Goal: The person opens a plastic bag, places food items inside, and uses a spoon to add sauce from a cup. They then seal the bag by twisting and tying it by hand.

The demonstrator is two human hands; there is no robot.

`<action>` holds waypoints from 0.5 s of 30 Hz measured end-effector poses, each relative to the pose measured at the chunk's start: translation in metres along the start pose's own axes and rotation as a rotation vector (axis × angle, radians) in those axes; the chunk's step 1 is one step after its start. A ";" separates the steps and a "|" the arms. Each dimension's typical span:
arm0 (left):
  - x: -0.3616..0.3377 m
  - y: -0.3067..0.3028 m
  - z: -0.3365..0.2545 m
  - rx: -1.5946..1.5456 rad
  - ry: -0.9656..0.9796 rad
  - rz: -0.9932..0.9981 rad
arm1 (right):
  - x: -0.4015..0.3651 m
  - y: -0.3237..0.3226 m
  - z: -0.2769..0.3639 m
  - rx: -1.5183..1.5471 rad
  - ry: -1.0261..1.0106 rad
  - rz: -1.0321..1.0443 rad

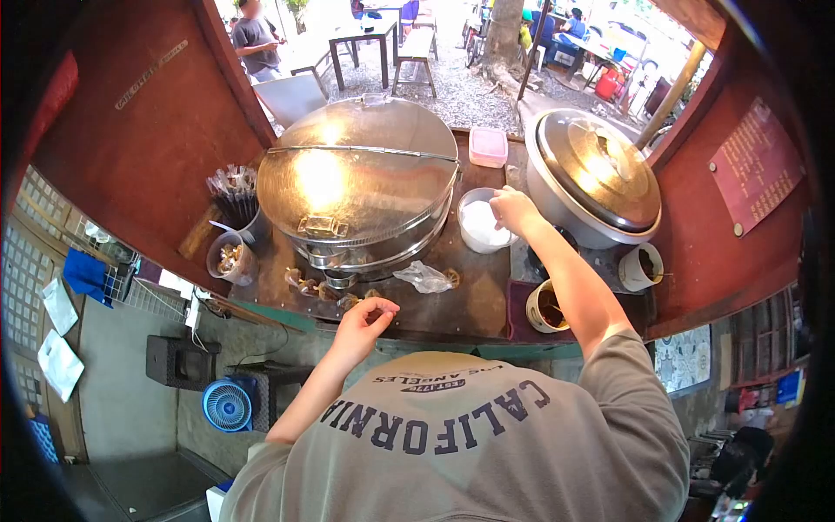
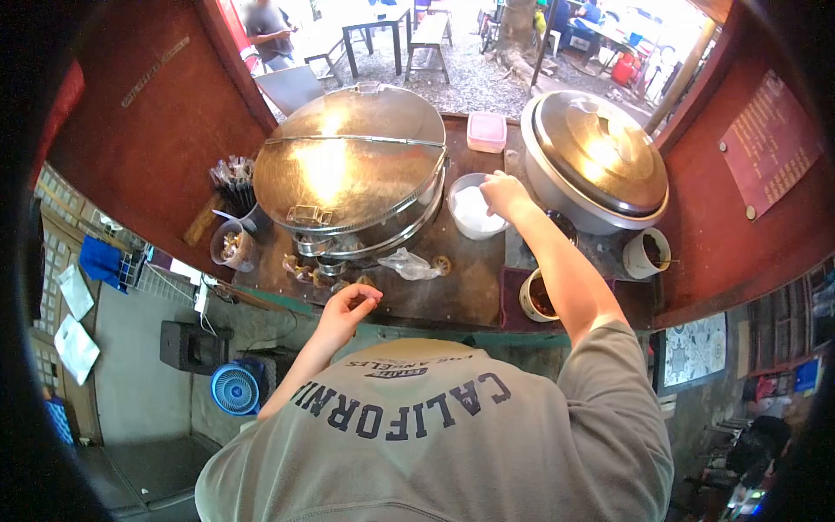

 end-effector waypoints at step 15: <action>0.012 0.027 -0.011 0.012 0.015 0.093 | -0.008 0.001 -0.058 0.959 0.426 -0.438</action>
Point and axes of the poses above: each hand's wrist, its own x-axis towards the middle knuckle, its own y-axis out of the palm, z = x × y, the point moved 6 cm from there along x, towards the middle knuckle, and after that the axes turned 4 degrees about y, right-handed, at the moved point
